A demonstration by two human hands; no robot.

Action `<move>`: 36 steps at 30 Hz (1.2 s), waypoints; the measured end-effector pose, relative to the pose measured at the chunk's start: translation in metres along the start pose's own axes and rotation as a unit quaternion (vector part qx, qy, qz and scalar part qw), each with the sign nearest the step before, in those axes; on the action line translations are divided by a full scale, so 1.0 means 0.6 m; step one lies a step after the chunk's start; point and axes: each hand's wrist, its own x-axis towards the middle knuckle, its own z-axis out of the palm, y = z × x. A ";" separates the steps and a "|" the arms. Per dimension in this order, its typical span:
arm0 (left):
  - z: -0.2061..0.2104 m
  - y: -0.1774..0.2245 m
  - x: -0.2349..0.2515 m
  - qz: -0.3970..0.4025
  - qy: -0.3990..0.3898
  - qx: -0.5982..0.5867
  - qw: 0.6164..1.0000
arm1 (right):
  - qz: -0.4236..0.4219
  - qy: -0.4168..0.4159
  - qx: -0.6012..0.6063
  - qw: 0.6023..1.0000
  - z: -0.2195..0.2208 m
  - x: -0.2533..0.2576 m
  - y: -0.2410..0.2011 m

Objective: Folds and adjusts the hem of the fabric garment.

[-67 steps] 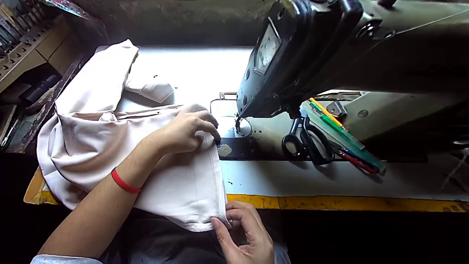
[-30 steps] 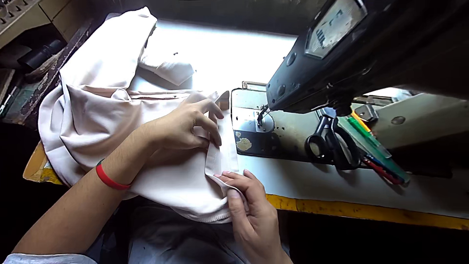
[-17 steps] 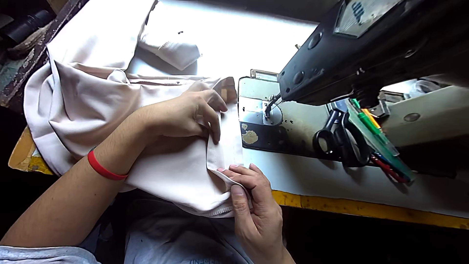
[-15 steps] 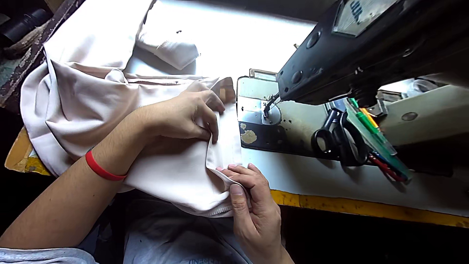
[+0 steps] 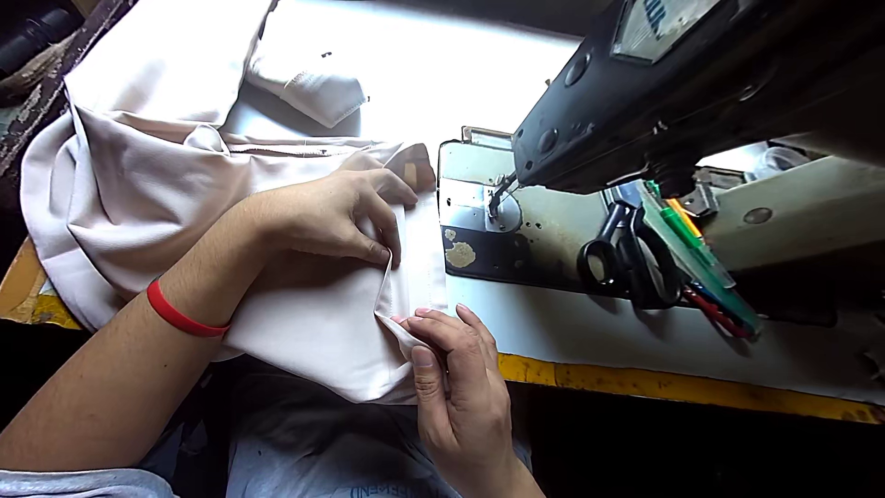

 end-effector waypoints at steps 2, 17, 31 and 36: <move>0.000 0.001 0.000 0.002 0.003 -0.003 1.000 | -0.002 0.001 -0.003 1.000 0.001 -0.001 0.000; 0.009 -0.004 0.002 0.013 0.047 -0.002 0.999 | -0.042 0.030 -0.044 0.998 0.004 -0.016 -0.005; 0.037 -0.002 0.026 0.092 0.145 0.050 0.984 | -0.020 0.045 -0.138 0.989 0.000 -0.035 -0.013; 0.030 -0.005 0.016 0.078 0.140 0.046 0.986 | -0.060 0.010 -0.112 0.992 0.009 -0.043 -0.019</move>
